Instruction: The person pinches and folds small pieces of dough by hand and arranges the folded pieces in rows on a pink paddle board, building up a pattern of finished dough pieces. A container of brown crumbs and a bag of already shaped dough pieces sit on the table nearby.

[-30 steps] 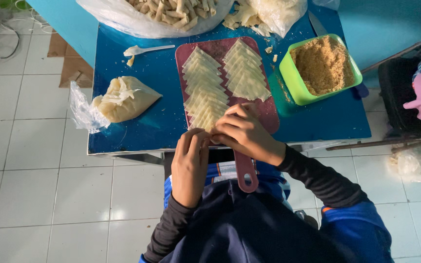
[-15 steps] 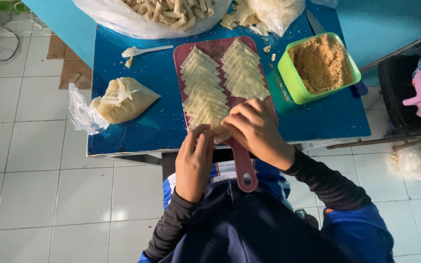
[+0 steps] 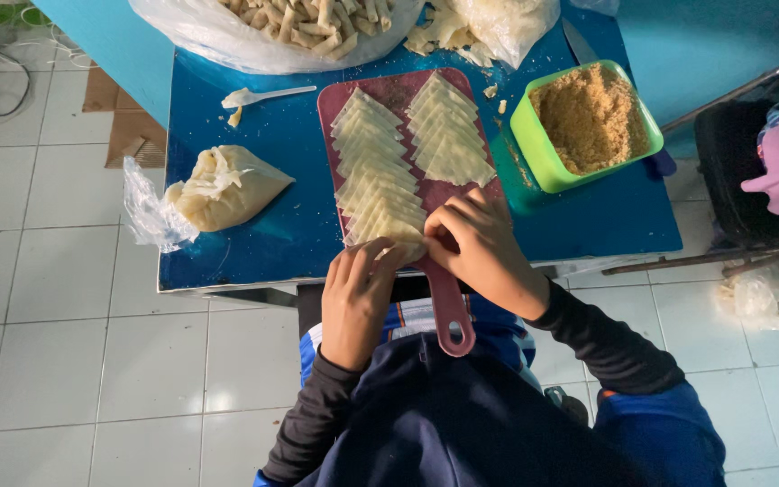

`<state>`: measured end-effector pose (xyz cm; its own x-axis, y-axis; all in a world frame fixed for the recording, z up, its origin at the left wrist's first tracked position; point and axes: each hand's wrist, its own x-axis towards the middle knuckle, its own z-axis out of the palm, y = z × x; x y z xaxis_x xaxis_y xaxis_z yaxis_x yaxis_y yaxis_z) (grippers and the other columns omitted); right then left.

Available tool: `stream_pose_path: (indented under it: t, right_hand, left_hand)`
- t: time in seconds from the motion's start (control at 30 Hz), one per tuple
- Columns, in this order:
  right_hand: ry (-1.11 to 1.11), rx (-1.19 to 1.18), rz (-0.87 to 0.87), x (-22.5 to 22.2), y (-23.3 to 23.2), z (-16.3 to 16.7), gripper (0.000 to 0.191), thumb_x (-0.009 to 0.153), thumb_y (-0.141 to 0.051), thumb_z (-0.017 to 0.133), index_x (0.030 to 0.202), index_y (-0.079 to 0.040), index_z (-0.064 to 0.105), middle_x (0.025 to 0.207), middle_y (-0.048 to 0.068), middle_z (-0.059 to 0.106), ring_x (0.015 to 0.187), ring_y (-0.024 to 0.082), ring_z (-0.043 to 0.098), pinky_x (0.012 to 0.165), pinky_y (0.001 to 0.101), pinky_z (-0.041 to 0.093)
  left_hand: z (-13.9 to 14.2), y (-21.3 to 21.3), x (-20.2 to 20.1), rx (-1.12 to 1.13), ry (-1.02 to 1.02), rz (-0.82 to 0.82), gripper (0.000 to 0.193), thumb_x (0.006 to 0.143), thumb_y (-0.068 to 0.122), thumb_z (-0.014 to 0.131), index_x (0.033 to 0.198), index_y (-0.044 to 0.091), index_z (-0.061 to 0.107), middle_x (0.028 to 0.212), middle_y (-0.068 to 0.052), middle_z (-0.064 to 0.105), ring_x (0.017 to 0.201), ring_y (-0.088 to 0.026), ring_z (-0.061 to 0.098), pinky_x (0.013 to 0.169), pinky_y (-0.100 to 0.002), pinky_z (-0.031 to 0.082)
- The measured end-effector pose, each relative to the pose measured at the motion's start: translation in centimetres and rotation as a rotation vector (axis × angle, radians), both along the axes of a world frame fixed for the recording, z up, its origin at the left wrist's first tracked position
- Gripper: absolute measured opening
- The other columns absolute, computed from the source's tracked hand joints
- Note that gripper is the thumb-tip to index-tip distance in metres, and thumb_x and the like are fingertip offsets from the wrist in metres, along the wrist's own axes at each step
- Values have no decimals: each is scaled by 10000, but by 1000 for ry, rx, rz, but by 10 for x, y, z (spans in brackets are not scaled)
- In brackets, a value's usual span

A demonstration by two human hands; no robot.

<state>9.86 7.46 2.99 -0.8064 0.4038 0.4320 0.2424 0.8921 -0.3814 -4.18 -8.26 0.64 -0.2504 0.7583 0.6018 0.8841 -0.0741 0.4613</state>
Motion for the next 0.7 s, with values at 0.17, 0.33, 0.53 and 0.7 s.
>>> stream_pose_path:
  t: [0.17,0.33,0.53,0.7]
  right_hand:
    - [21,-190,17,-3,-2,0,149,856,-110,772,941,-103,650,860,1,656,892,223,590,856,372,438]
    - [75,-223,120,0,-5,-3,162,918,-96,746,1073,-106,702,1019,0,726,983,218,617,921,372,427]
    - [75,71,152,8,-11,-13,242,873,-70,751,1113,-88,723,1122,1,713,1047,229,607,951,391,412]
    - [27,228,214,12,-6,-13,234,856,-86,760,1085,-65,716,1173,14,678,1077,239,584,965,412,414]
  left_hand:
    - [0,-1,-6,-33,101,32,376,830,83,670,1202,112,719,1167,-20,643,1059,-238,639,955,-388,505]
    - [2,-2,-9,3,130,-9,357,850,96,679,1204,116,720,1165,-18,664,1059,-227,644,950,-370,518]
    - [6,-2,-11,25,149,-37,311,878,123,738,1185,83,704,1160,-28,668,1053,-226,659,947,-368,538]
    - [9,-5,-13,13,161,-61,281,900,125,738,1177,84,707,1167,-33,676,1071,-227,664,946,-365,539]
